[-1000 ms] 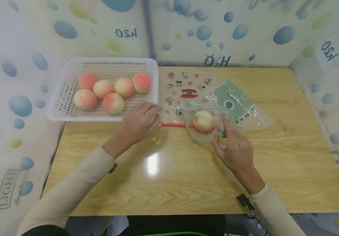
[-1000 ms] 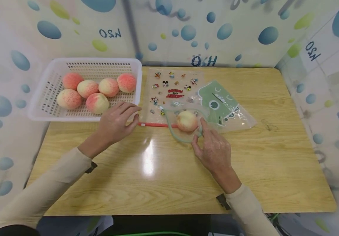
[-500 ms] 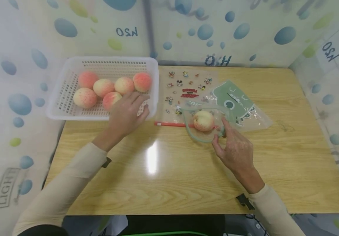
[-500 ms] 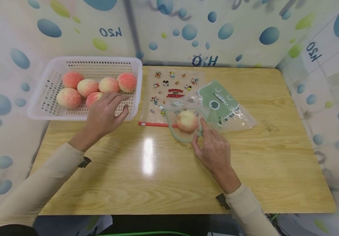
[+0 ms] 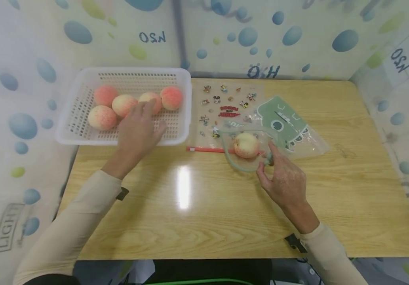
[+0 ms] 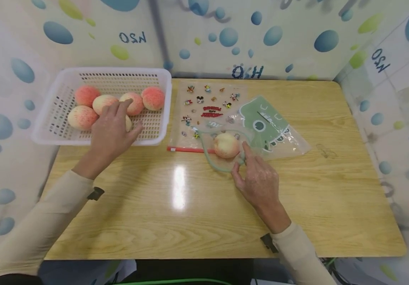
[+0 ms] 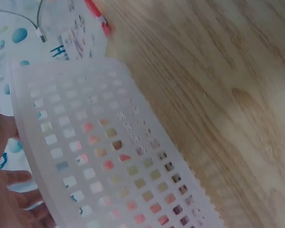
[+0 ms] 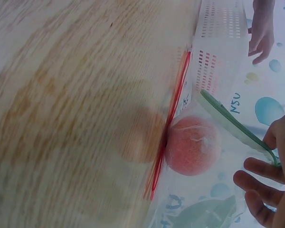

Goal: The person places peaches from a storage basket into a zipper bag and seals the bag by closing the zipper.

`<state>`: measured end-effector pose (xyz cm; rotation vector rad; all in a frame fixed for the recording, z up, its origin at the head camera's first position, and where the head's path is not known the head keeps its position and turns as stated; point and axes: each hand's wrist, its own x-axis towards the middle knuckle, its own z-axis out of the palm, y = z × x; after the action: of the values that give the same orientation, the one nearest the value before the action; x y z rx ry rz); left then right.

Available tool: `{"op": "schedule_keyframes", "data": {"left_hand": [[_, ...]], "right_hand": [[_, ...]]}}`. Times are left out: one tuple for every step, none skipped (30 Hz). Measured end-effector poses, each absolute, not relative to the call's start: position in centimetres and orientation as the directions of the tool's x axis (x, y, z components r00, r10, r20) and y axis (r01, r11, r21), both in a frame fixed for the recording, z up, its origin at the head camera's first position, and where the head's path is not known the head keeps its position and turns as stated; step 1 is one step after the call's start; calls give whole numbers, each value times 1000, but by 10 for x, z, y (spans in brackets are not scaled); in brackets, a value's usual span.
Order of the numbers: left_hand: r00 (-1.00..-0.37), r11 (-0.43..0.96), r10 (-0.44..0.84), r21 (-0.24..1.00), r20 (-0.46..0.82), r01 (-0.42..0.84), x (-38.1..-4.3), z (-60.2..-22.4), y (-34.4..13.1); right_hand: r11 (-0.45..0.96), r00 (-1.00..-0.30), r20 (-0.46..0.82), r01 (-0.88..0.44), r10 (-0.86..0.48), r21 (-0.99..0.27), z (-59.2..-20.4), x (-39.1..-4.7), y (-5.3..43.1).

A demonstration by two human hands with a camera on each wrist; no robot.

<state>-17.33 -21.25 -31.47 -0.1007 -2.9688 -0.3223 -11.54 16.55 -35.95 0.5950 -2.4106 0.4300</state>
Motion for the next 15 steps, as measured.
{"op": "schedule_keyframes", "data": {"left_hand": [[-993, 979, 24, 197, 118, 47, -174, -314, -214], [-996, 981, 6, 194, 91, 24, -174, -313, -216], [-997, 983, -10, 185, 70, 3, -175, -313, -218], [-998, 984, -23, 177, 53, -13, -176, -312, -219], [-999, 984, -34, 174, 40, -27, -177, -312, -221], [-999, 984, -42, 175, 23, -38, -178, -312, -223], [-999, 983, -53, 176, 8, -51, -179, -312, -225], [-998, 982, -65, 176, -8, -65, -180, -312, -227], [-997, 982, -76, 169, -23, -78, -181, -312, -229], [-996, 982, -85, 169, -41, -90, -182, -312, -231], [-994, 980, -92, 172, -51, -99, -184, -313, -233], [-993, 980, -99, 167, -63, -108, -185, -313, -236], [-992, 980, -105, 165, -73, -115, -186, -313, -238], [-991, 979, -108, 166, -79, -120, -187, -313, -240], [-990, 978, -112, 168, -86, -125, -188, -313, -242]], "right_hand": [[846, -712, 631, -508, -308, -160, -359, -115, 165], [846, -713, 631, -507, -306, -163, -359, -115, 165], [846, -714, 630, -507, -304, -166, -359, -115, 165], [845, -716, 629, -507, -303, -169, -359, -115, 165], [846, -717, 628, -506, -304, -169, -359, -115, 165], [846, -718, 626, -506, -303, -171, -359, -115, 165], [846, -719, 626, -505, -304, -169, -359, -115, 165], [846, -718, 626, -505, -303, -170, -359, -115, 165], [846, -718, 626, -505, -304, -169, -359, -115, 165], [846, -717, 627, -506, -304, -168, -359, -115, 165], [847, -716, 628, -505, -304, -165, -359, -115, 165], [847, -716, 628, -505, -304, -167, -359, -115, 165], [847, -715, 629, -505, -304, -165, -359, -115, 165], [846, -715, 629, -506, -303, -167, -359, -114, 165], [847, -717, 628, -505, -304, -166, -360, -114, 165]]}}
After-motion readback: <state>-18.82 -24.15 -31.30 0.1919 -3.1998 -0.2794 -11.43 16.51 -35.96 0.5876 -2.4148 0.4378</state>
